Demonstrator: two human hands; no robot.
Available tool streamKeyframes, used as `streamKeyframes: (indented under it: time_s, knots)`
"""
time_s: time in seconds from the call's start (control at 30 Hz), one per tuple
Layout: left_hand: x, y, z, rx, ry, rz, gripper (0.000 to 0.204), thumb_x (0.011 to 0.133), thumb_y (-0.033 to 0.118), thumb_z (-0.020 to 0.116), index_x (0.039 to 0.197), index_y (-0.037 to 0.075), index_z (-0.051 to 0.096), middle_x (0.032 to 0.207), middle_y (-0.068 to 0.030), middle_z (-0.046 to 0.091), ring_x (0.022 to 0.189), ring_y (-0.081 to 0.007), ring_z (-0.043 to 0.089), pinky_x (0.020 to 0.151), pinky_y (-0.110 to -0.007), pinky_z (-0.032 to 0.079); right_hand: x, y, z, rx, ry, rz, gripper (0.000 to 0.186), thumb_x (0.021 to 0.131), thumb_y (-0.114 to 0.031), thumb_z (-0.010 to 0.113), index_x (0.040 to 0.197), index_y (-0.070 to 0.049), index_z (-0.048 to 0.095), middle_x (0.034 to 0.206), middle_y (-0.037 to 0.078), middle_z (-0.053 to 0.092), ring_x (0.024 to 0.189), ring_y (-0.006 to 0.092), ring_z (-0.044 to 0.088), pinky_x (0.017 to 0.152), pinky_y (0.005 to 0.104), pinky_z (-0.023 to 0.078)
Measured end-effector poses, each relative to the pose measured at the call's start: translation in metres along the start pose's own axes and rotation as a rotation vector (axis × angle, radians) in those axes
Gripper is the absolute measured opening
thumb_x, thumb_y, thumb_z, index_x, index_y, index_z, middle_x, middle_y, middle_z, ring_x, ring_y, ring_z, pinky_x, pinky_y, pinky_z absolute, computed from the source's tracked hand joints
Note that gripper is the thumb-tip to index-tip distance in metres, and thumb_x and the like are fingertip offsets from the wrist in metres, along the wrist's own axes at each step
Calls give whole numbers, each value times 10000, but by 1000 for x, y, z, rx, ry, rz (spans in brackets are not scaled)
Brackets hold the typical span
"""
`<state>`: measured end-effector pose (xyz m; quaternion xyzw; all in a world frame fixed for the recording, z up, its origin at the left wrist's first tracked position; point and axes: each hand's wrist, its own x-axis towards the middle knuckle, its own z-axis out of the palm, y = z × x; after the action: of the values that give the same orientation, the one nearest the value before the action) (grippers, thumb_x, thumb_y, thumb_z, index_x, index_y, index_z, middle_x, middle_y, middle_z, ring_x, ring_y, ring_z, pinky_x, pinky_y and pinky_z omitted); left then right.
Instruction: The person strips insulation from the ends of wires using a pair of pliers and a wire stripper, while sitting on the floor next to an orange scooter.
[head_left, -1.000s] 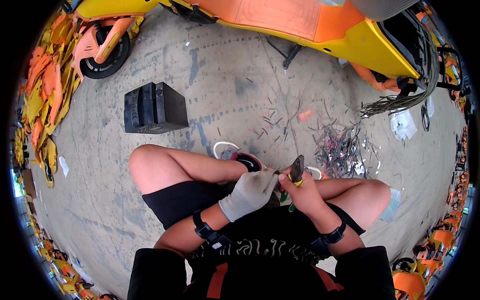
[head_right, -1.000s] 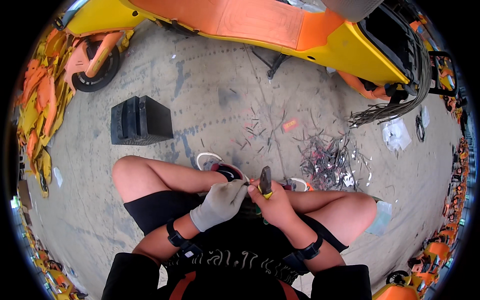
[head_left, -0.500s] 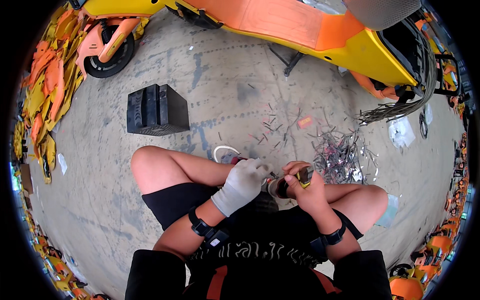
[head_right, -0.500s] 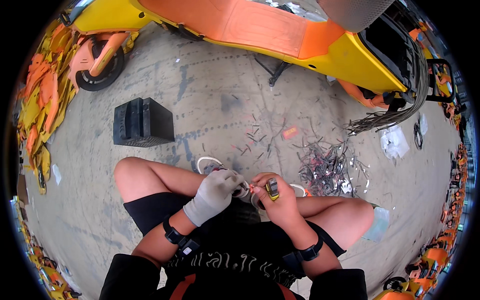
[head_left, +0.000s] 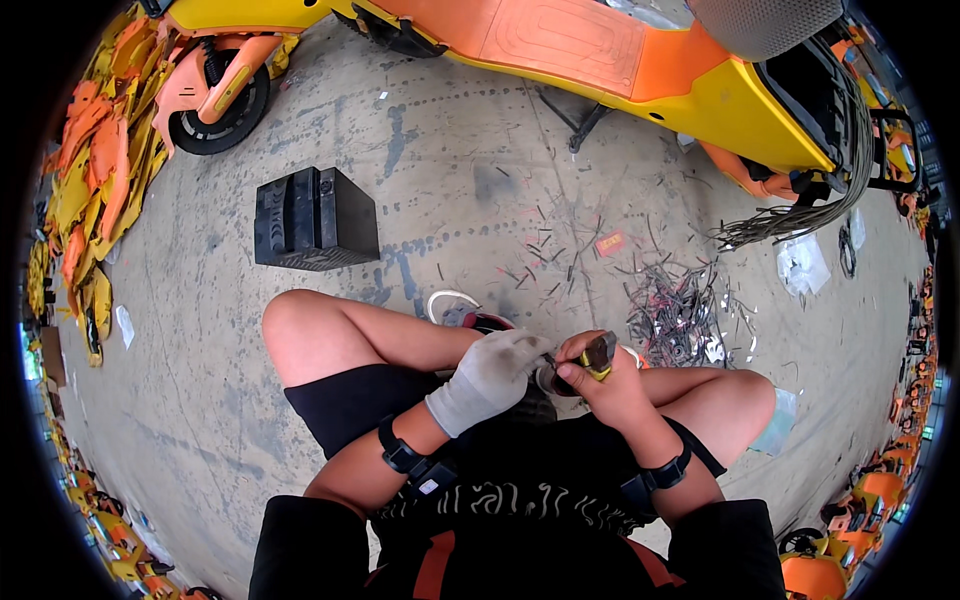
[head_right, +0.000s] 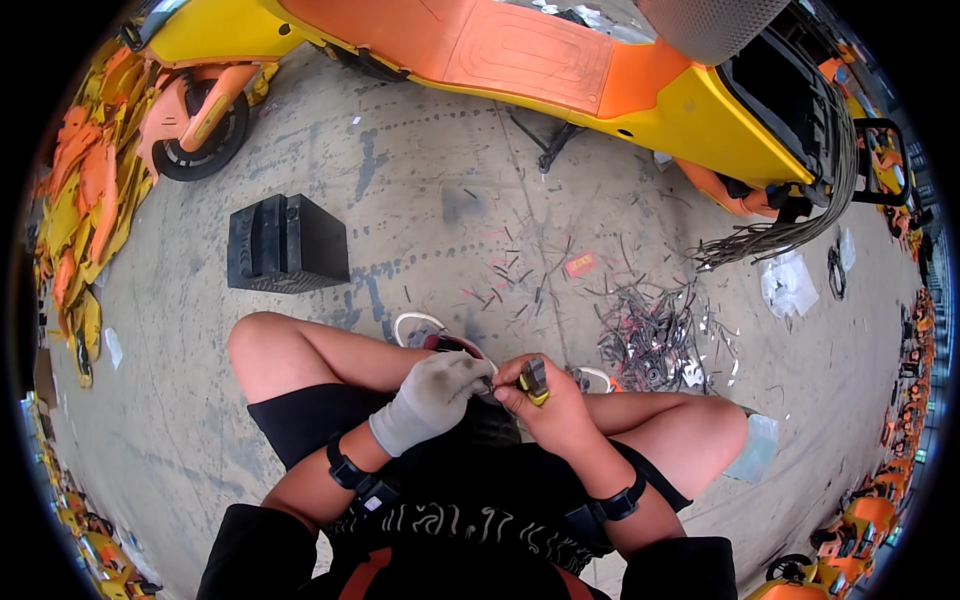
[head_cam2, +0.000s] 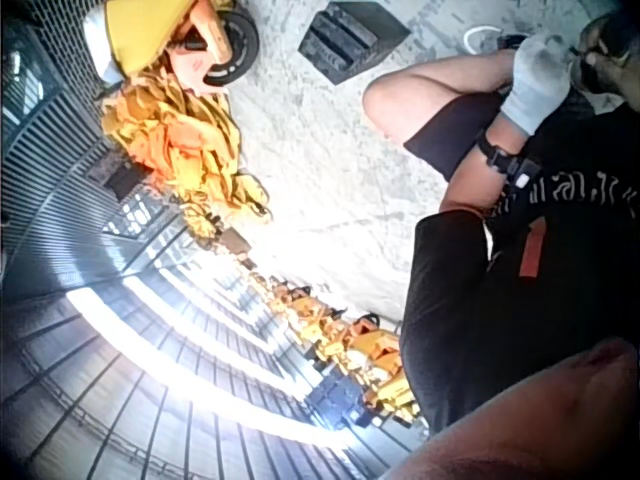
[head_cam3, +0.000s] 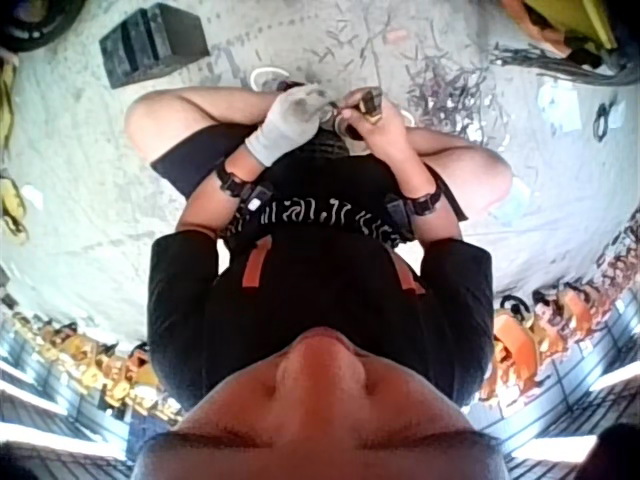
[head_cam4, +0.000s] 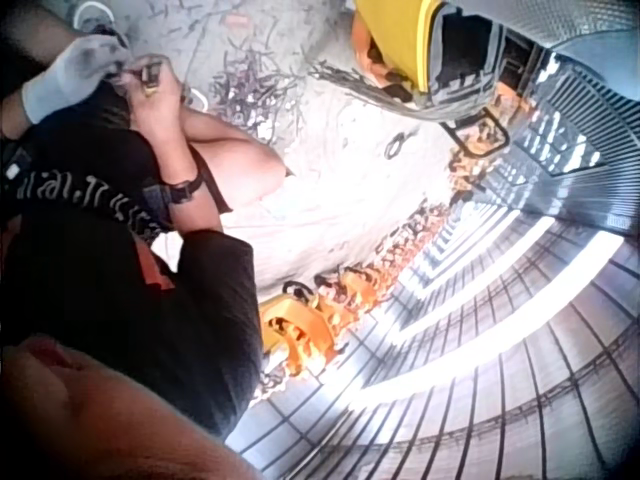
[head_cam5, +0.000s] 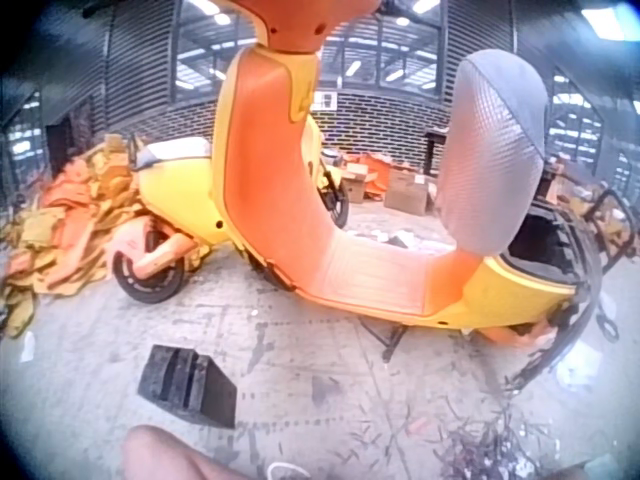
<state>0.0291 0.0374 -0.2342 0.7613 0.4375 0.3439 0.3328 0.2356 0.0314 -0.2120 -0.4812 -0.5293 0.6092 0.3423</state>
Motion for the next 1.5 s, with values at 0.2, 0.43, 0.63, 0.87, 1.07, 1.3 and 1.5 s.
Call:
streamKeyframes:
  time_s: [0.2, 0.43, 0.63, 0.87, 1.07, 1.3, 1.5]
  knots:
    - [-5, -1, 3, -1, -20, 13, 188, 821, 35, 676, 1007, 4, 666, 830, -169, 658, 788, -379, 648, 679, -437, 528, 1, -2, 5, -113, 6, -136, 233, 854, 23, 748, 1006, -13, 575, 1016, 97, 689, 946, 201, 666, 864, 321, 527]
    - [-4, -1, -1, 130, -132, -6, 262, 791, 36, 659, 1053, 18, 665, 820, -145, 654, 767, -362, 645, 661, -447, 515, -1, -10, 7, -155, 40, -18, 173, 872, 9, 743, 950, -12, 590, 945, 85, 698, 960, 187, 661, 887, 331, 513]
    - [-6, -2, -1, 121, -89, 122, 377, 748, 37, 669, 1125, 35, 662, 814, -99, 632, 751, -333, 631, 666, -422, 509, 2, -10, -8, 80, -97, 206, 109, 934, -63, 710, 938, -13, 613, 902, 30, 675, 922, 126, 613, 872, 303, 493]
    - [-3, -3, -5, 114, -161, 141, 266, 754, 40, 679, 1020, 46, 679, 813, -92, 630, 743, -315, 630, 660, -413, 510, 8, -8, -11, 79, -179, 258, 120, 930, -66, 713, 925, -24, 601, 831, 5, 617, 734, 87, 575, 683, 251, 472]
    - [0, 5, -2, 71, -46, 63, 201, 826, 84, 708, 1019, 36, 692, 796, -125, 648, 724, -339, 636, 639, -416, 515, 7, -3, -8, 194, -78, 255, 145, 943, -99, 712, 984, -30, 591, 881, 12, 625, 777, 102, 598, 712, 264, 493]
    - [-3, 10, 5, 59, 43, 36, 162, 848, 85, 703, 1002, 37, 691, 827, -145, 683, 720, -350, 655, 626, -413, 530, 4, 8, -7, 353, -76, 312, 146, 955, -130, 701, 1012, -49, 594, 887, 12, 631, 797, 112, 617, 702, 263, 492]
    - [-4, 12, 4, 88, 16, 28, 142, 836, 60, 692, 976, 41, 676, 788, -133, 665, 709, -355, 648, 616, -420, 525, 2, -7, -15, 451, -153, 533, 138, 962, -167, 670, 1042, -80, 598, 858, 22, 654, 768, 115, 636, 604, 223, 432]
